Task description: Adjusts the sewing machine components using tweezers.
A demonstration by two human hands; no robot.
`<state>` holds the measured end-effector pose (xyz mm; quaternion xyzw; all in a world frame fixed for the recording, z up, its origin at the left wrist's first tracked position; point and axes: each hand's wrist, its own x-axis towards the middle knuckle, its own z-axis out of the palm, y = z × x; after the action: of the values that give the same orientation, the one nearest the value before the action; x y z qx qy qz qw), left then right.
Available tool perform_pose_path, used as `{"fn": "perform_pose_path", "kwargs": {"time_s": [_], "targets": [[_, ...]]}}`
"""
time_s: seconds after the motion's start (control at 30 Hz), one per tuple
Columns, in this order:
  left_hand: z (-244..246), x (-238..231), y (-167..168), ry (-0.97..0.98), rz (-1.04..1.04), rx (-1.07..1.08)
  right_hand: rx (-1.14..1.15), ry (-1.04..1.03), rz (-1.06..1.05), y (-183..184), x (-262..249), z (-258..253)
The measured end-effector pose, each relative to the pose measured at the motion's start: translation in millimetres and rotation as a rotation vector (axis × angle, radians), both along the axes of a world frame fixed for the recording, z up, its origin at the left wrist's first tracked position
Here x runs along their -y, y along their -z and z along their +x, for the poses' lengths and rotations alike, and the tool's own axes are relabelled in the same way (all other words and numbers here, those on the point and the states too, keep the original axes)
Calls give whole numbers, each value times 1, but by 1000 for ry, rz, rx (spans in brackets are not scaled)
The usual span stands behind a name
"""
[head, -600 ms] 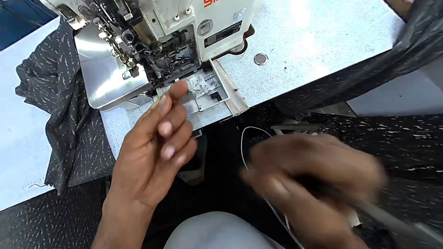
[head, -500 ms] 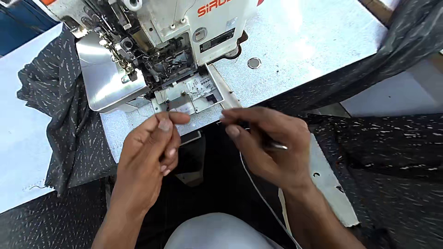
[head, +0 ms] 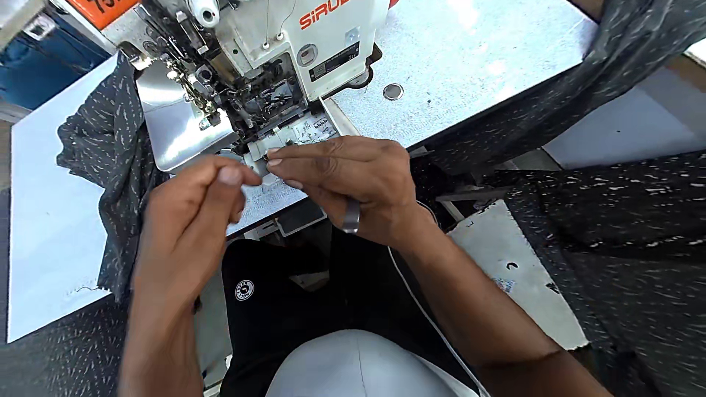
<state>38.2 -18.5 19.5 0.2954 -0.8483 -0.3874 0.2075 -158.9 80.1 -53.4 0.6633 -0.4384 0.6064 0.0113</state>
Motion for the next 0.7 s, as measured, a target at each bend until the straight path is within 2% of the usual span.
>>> {"fn": "perform_pose_path", "kwargs": {"time_s": [0.17,0.23,0.37,0.47,0.57,0.7], "targets": [[-45,7,33,113,441,-144,292,-120,-99,8,13,-2],[-51,7,36,102,506,-136,435,-142,-114,12,15,-4],[-47,12,41,81,418,-28,714,-153,-95,15,17,-4],[-29,14,40,52,339,39,838,-143,-85,15,20,-9],[4,12,41,-14,216,183,846,-84,-79,15,22,-16],[64,16,45,-124,-16,513,700,74,-56,17,22,-26]]}}
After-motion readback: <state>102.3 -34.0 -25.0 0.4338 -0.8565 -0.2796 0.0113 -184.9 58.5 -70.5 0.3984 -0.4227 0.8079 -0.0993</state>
